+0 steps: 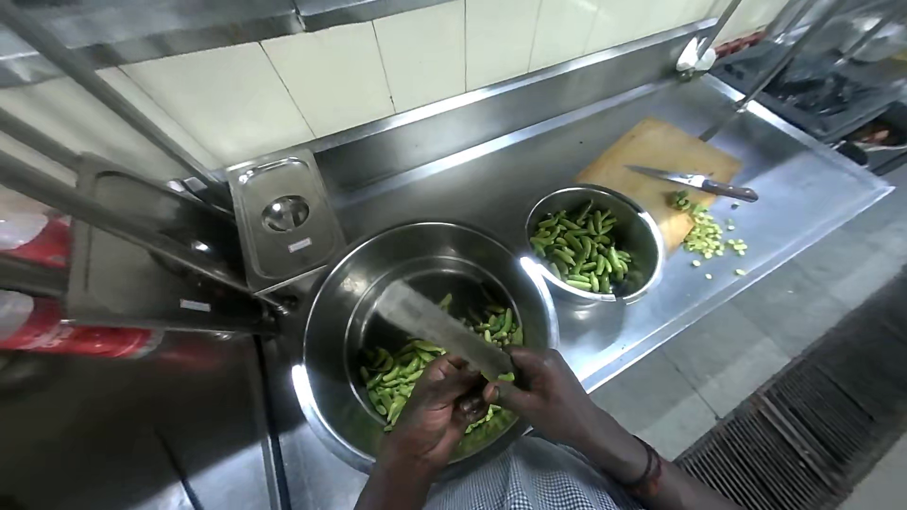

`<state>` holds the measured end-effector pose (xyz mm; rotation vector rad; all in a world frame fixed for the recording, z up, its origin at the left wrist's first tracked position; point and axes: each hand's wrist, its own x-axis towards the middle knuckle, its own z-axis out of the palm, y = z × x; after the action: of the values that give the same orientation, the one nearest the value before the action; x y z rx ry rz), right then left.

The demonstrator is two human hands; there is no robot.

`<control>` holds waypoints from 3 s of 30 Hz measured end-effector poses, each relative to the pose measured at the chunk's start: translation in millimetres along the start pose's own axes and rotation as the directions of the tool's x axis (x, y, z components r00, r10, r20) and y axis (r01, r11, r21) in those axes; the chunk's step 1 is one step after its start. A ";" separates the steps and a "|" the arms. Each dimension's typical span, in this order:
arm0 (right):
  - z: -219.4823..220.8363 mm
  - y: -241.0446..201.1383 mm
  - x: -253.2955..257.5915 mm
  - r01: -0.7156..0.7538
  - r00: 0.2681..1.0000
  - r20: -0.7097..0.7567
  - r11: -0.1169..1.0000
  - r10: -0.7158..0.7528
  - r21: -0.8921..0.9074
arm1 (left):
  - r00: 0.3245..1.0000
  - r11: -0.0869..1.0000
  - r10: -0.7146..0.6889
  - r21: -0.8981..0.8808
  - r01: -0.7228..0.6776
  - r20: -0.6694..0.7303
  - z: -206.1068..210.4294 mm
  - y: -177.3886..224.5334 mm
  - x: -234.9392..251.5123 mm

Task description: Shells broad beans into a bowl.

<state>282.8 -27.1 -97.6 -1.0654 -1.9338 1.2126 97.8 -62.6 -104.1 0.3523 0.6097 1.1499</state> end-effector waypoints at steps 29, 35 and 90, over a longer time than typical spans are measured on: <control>-19.0 25.1 -10.2 -0.166 0.953 -0.277 0.976 0.123 -0.140 | 0.976 0.044 0.133 0.984 0.170 -0.174 -18.2 54.5 40.5; -18.2 26.3 -7.0 -0.183 0.954 -0.256 0.981 0.159 -0.071 | 0.878 0.466 0.191 0.828 0.313 -0.439 -55.1 61.4 143.0; -8.7 8.7 2.4 -0.080 0.987 -0.149 0.989 0.062 -0.121 | 0.845 0.930 0.313 0.321 -0.181 -0.433 -18.9 29.9 12.2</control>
<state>291.4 -19.2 -101.9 -1.2624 -1.8949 1.0304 67.4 -40.8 -105.6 0.3881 1.1940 1.4240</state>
